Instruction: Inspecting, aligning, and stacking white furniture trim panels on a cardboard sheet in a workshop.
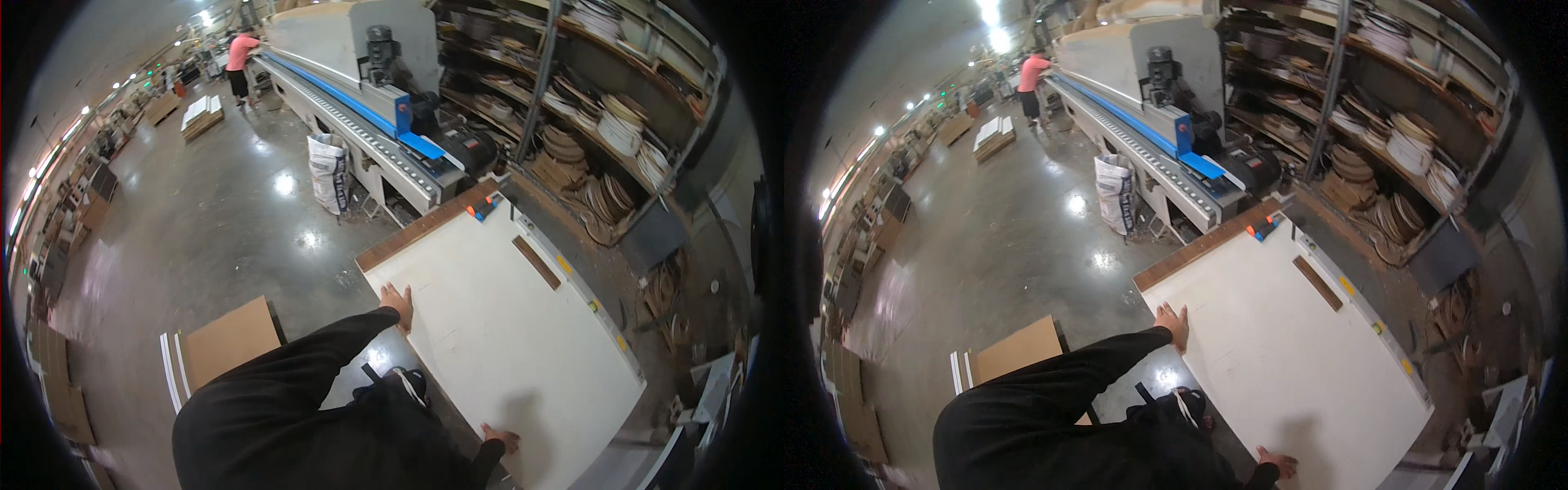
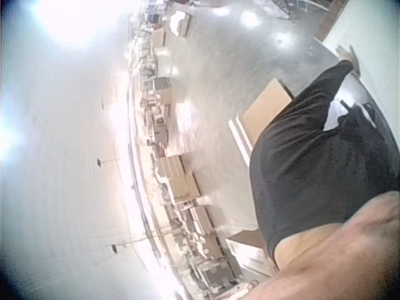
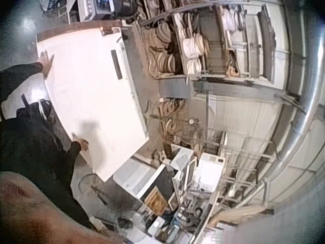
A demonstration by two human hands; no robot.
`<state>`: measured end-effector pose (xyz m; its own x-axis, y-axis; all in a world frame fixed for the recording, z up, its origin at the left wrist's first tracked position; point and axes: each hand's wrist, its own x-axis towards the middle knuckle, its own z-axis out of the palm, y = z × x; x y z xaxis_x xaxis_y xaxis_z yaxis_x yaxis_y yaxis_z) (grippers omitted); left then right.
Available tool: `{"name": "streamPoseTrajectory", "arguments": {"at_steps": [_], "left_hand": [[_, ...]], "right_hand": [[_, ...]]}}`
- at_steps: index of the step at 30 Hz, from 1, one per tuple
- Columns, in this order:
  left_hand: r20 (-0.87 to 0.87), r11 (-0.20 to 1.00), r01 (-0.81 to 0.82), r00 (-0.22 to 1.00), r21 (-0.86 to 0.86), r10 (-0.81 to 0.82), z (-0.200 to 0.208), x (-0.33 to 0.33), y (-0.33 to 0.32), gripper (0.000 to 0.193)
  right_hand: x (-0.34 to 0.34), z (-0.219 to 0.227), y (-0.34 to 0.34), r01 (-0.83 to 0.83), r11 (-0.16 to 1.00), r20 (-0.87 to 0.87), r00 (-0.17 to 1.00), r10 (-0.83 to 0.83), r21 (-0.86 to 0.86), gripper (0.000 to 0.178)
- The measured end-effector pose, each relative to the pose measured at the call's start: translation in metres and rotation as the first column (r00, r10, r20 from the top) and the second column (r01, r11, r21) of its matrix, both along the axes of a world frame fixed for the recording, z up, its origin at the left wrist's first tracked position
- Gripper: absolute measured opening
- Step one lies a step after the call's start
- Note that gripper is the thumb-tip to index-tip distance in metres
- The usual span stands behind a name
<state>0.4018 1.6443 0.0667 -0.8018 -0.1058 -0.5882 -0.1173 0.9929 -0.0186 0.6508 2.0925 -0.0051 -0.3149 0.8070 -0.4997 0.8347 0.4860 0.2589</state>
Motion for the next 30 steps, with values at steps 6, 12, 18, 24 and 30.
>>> {"name": "streamPoseTrajectory", "arguments": {"at_steps": [6,12,18,24,30], "left_hand": [[0.008,0.999,0.038,0.999,-0.039,-0.037,0.009,-0.004,0.004,0.149],[0.008,0.994,0.08,0.997,-0.08,-0.08,-0.004,-0.002,0.002,0.156],[0.007,0.996,0.055,0.998,-0.064,-0.054,-0.013,-0.005,0.005,0.154],[0.073,0.991,0.057,0.996,-0.123,-0.049,0.02,-0.001,0.012,0.152],[0.041,0.984,0.097,0.995,-0.153,-0.092,0.012,-0.005,0.016,0.152]], "right_hand": [[0.002,-0.005,0.001,0.014,0.999,0.023,1.0,-0.013,-0.035,0.16],[0.004,0.007,-0.003,0.035,0.998,-0.053,0.998,-0.038,-0.06,0.159],[0.016,0.012,-0.008,0.018,0.998,-0.009,1.0,-0.018,-0.063,0.159],[0.015,0.008,-0.014,-0.06,0.992,-0.149,0.988,0.044,-0.109,0.153],[0.007,0.025,-0.015,0.143,0.977,-0.209,0.962,-0.175,-0.159,0.15]]}}
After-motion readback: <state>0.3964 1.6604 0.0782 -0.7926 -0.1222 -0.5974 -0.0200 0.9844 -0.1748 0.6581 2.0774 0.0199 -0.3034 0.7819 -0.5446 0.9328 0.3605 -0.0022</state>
